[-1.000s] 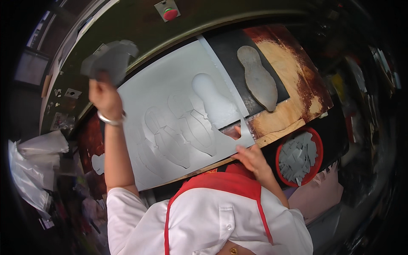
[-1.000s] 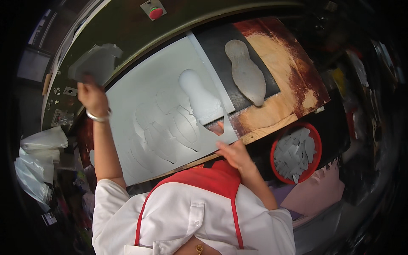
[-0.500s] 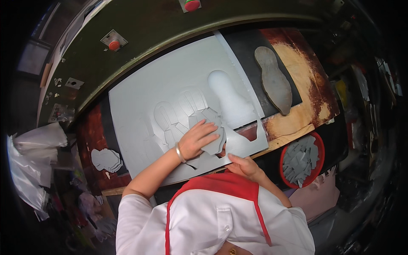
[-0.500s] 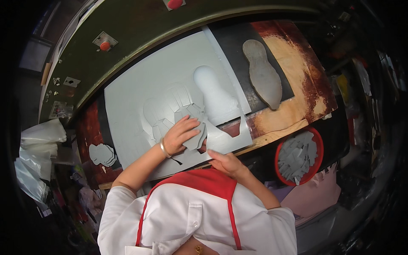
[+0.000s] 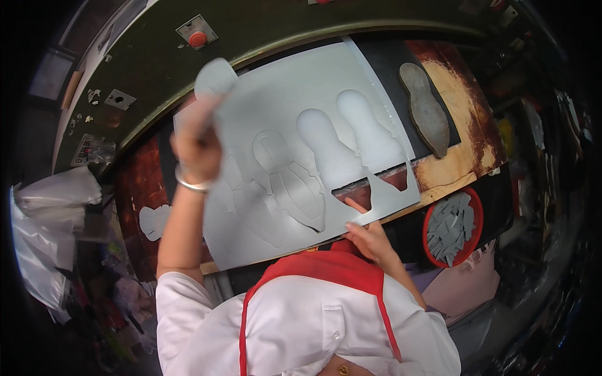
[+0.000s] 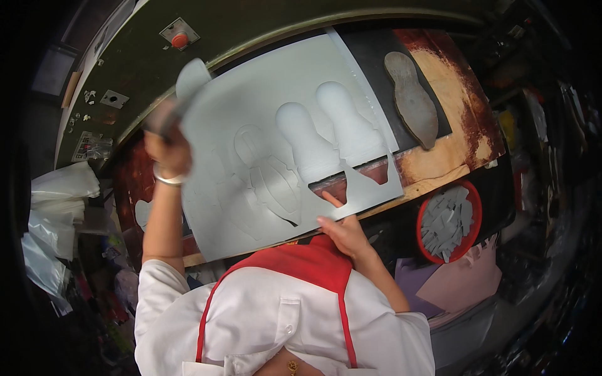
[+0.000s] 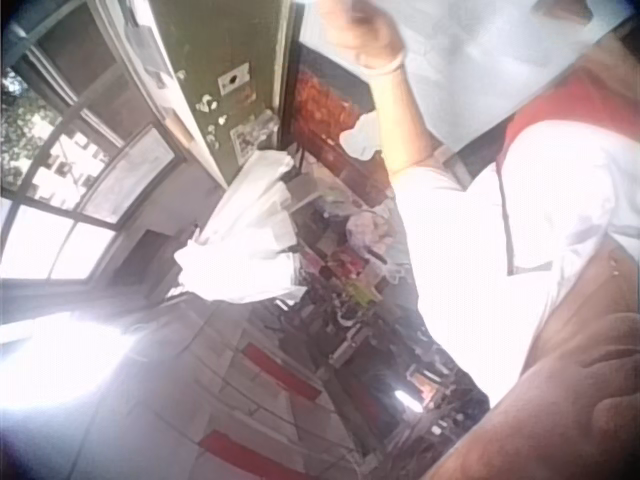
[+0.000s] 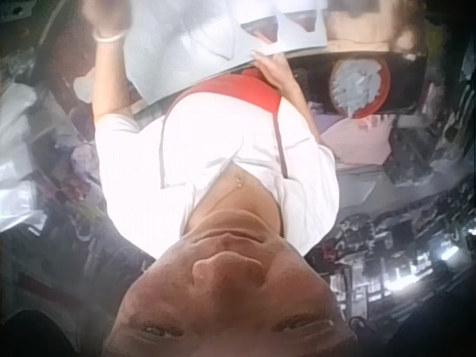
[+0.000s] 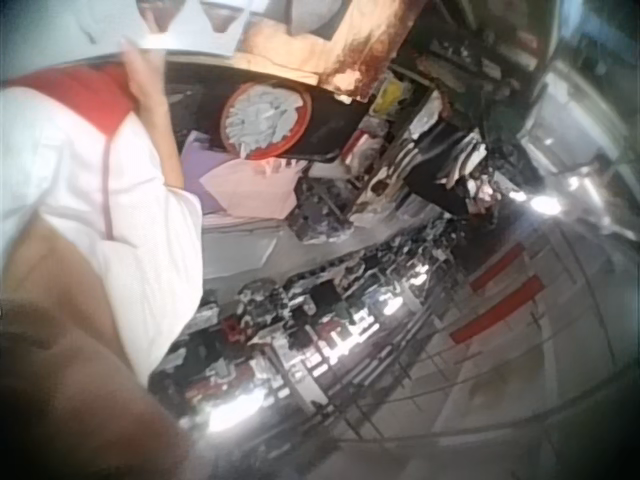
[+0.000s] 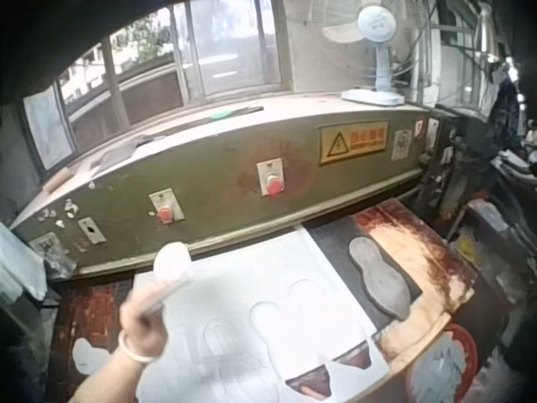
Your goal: The person places a sheet of gray material onto a press machine, activates the press, and removes cut pieces shaped like shoe soles. The person repeats this cycle multiple times, stacking the cut pieces on a nearby table.
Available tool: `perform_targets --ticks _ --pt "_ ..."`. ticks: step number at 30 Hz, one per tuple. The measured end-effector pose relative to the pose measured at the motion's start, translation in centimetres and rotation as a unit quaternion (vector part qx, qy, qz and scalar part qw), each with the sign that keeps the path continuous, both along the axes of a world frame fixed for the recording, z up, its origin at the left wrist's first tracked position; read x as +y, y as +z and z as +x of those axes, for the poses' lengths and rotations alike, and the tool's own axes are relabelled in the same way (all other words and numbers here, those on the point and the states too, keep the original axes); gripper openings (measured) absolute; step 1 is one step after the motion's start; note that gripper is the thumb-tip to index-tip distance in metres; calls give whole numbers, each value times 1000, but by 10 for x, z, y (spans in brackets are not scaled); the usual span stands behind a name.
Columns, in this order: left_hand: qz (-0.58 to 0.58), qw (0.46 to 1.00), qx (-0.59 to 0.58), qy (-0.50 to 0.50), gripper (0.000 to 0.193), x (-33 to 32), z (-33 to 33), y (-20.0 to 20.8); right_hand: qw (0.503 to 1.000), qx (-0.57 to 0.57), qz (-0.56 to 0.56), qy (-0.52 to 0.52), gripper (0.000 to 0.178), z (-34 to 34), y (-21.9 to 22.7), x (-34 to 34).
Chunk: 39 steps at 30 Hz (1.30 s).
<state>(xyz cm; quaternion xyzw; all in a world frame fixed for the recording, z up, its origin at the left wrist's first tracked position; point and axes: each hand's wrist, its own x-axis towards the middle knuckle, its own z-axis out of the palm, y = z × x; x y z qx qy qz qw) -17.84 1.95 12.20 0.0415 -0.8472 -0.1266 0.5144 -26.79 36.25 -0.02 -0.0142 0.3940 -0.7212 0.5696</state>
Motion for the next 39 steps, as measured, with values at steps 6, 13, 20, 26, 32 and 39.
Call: perform_targets --ticks 6,13,20,26,32,39 --pt "15 902 -303 -308 45 85 32 -93 999 -42 19 -3 53 28 6 -19" --pt "224 922 -176 -263 40 83 36 -111 987 -69 -143 -32 47 53 11 -48" --pt "312 896 315 37 29 -45 33 14 969 -216 -88 -81 48 56 15 -32" --pt "119 969 155 151 22 -46 99 9 991 -57 -118 13 59 80 -1 -36" --pt "30 923 -262 -280 51 51 130 -93 984 7 55 170 45 103 -14 -54" --pt "135 929 -237 -249 35 40 143 -121 973 -130 -158 107 46 120 7 -78"
